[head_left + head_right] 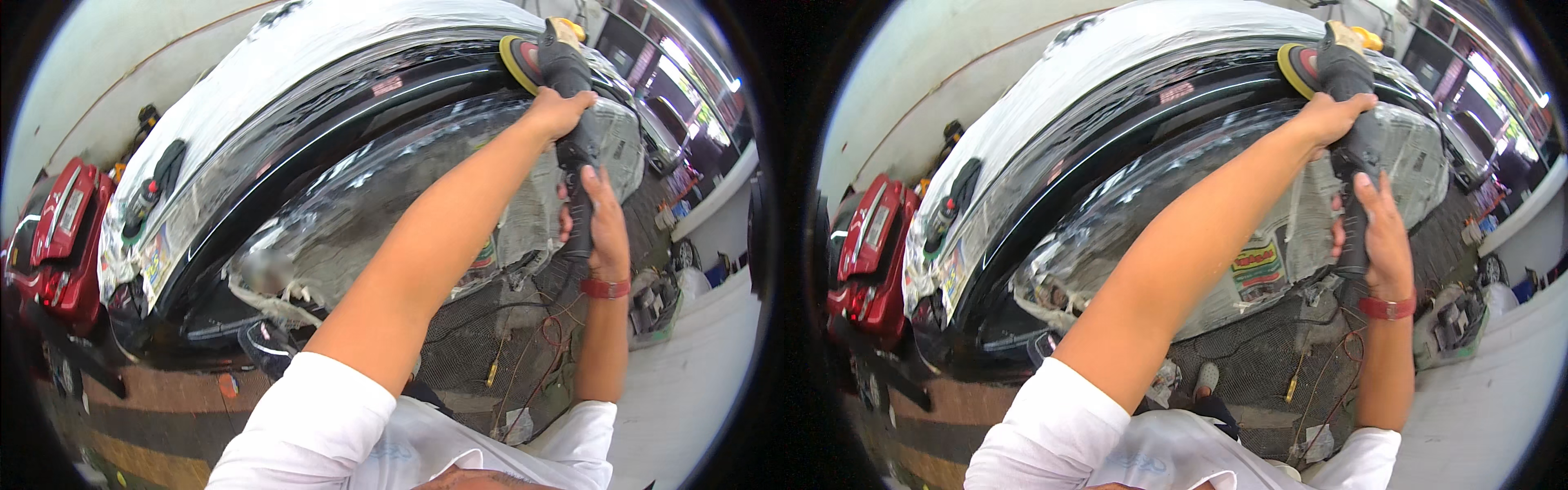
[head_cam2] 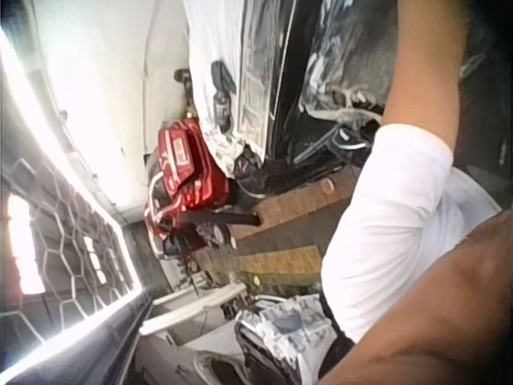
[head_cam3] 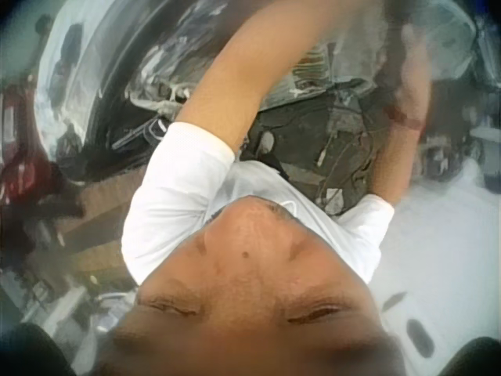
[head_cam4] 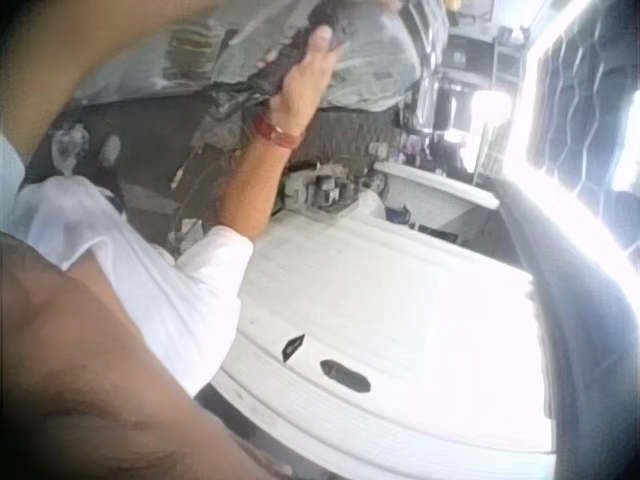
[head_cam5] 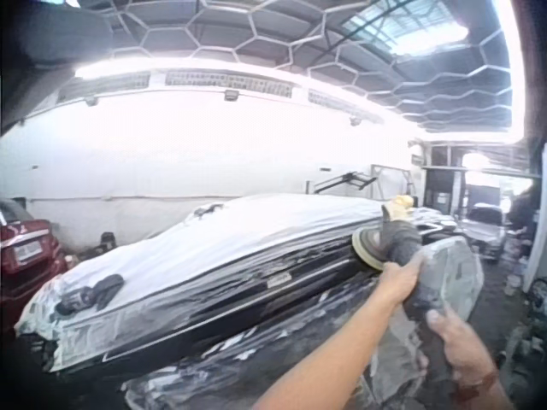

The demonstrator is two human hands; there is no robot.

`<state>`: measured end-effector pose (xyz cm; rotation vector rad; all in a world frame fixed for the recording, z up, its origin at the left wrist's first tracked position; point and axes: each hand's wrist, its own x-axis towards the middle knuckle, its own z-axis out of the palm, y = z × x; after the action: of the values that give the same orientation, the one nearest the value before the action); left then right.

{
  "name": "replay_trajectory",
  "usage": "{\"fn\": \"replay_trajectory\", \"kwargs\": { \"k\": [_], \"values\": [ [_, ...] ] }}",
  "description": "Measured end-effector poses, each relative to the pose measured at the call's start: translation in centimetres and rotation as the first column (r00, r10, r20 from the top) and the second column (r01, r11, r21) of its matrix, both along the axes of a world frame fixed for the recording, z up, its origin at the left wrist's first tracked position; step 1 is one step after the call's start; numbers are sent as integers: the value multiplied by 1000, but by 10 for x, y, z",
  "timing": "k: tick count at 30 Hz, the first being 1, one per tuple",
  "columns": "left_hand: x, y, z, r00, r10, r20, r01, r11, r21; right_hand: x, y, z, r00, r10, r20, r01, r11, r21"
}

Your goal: The person applies a liquid from a bottle onto the hood of a black car and then uses a rotary polisher to buff the surface. The person moves the polisher across the hood, which is partially covered with newspaper.

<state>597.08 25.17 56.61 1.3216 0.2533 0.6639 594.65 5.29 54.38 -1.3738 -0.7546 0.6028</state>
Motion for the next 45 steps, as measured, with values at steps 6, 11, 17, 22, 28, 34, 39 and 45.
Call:
{"fn": "replay_trajectory", "kwargs": {
  "k": [6, 11, 17, 22, 28, 34, 39, 45],
  "values": [
    [-154, -16, -23, 979, 197, 44, -193, 978, -77, -103, -16, 5, 982, 165, 91, -154, 981, -114],
    [-333, -23, -83, 906, 253, 339, -181, 956, -229, -244, -17, -22, 936, 351, -9, -344, 912, -222],
    [-540, -24, -153, 905, 355, 232, -238, 878, -416, -406, -3, -70, 799, 585, -138, -600, 759, -255],
    [-683, -38, -228, 927, 369, 61, -295, 821, -488, -508, 6, -146, 679, 734, -8, -697, 642, -319],
    [-781, -64, -300, 852, 524, -12, -443, 707, -551, -569, 14, -253, 574, 810, 120, -776, 585, -235],
    [-742, -57, -276, 858, 503, -102, -508, 801, -316, -555, 16, -266, 661, 748, -63, -743, 639, -199],
    [-635, -20, -215, 967, 252, -41, -255, 949, -184, -502, 8, -216, 864, 501, -39, -497, 841, -215],
    [-492, 2, -131, 982, 105, 159, -94, 993, -75, -413, 18, -131, 953, 276, -127, -290, 951, -104]
  ]
}}
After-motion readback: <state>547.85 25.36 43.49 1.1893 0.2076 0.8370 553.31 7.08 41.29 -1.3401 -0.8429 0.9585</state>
